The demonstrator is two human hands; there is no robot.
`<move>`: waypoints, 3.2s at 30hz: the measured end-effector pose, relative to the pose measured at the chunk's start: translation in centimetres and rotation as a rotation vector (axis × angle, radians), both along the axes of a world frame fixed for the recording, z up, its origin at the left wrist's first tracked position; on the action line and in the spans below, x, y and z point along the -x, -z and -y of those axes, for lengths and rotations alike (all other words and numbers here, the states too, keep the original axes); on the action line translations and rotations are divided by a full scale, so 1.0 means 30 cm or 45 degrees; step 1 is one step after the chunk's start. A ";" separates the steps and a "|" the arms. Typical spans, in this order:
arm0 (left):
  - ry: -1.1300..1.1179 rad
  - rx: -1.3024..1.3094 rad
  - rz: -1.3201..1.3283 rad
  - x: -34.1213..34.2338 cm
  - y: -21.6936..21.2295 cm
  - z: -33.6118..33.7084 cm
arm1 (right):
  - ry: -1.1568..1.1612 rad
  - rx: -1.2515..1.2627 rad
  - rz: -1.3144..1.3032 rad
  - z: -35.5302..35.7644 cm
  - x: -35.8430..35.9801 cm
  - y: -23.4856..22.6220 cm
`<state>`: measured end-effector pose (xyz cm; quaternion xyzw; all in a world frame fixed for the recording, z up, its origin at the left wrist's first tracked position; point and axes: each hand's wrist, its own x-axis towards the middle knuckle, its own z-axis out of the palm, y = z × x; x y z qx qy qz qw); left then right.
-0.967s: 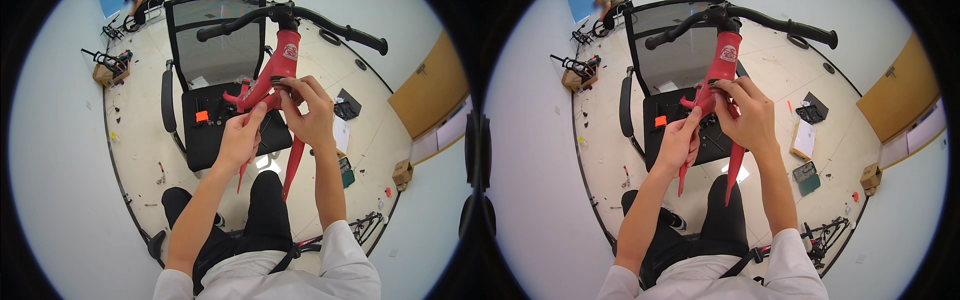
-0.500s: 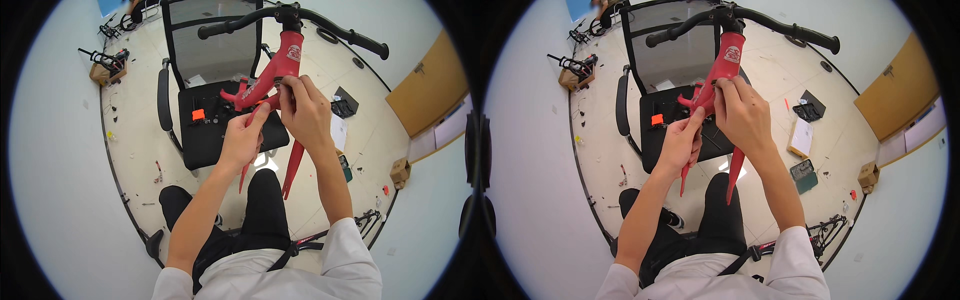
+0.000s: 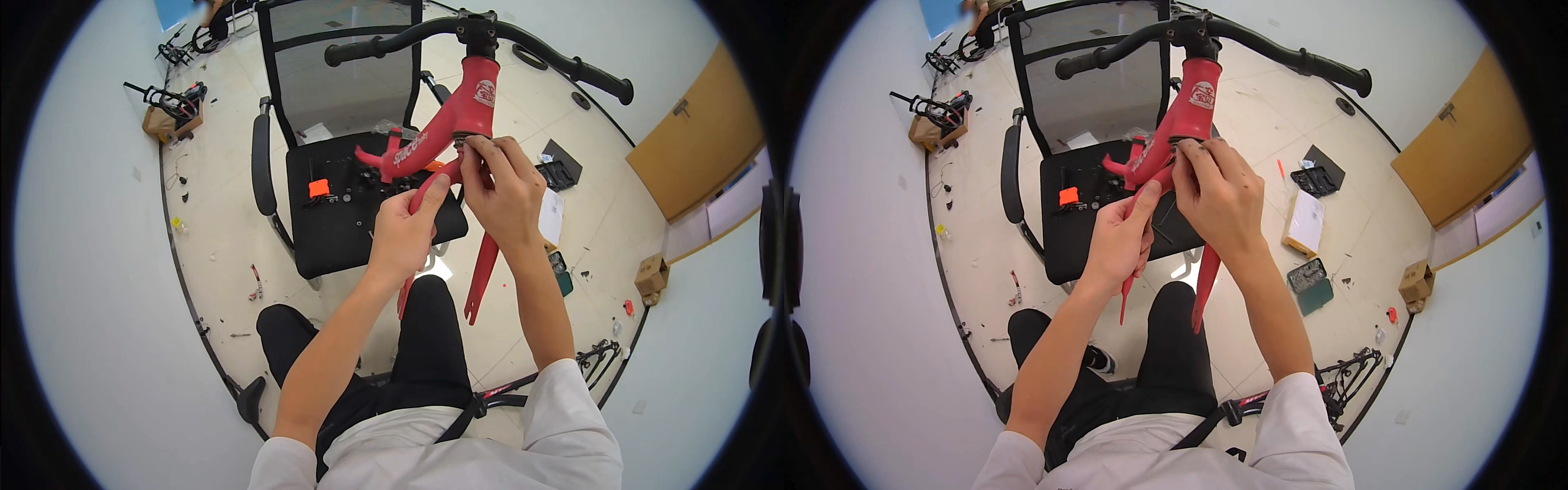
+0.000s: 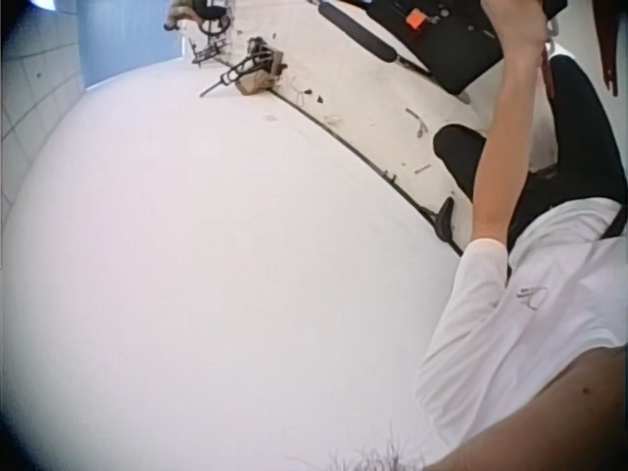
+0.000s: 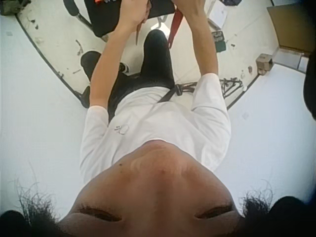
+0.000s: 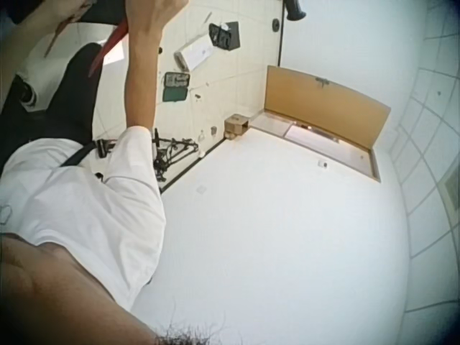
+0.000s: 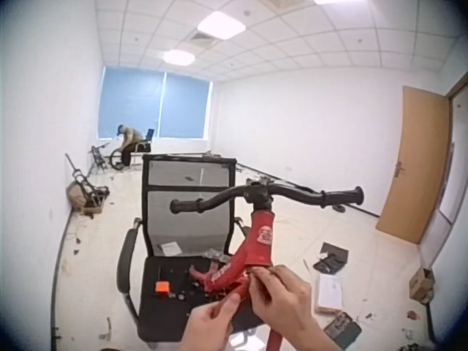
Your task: The person assembles a red bicycle fork by inserting a headset bearing, tightening the stem bolts with an Allen key, and attaching the handlebar. The person then removes the headset bearing and handlebar, and reinserts the bearing.
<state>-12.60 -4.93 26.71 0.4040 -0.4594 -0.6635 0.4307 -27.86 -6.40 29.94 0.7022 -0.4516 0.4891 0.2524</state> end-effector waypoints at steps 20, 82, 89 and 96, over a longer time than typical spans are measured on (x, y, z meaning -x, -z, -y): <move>-0.041 0.013 0.047 0.067 0.017 -0.031 | -0.134 -0.170 0.338 -0.057 0.046 0.001; -0.556 0.553 0.867 -0.844 0.049 0.106 | -1.388 -1.087 2.373 0.087 -0.848 0.130; -0.735 0.531 1.140 -0.973 0.068 0.204 | -1.413 -1.067 2.409 0.195 -1.097 0.270; -0.708 0.975 1.225 -0.934 -0.029 0.294 | -1.380 -1.020 2.272 0.216 -1.274 0.449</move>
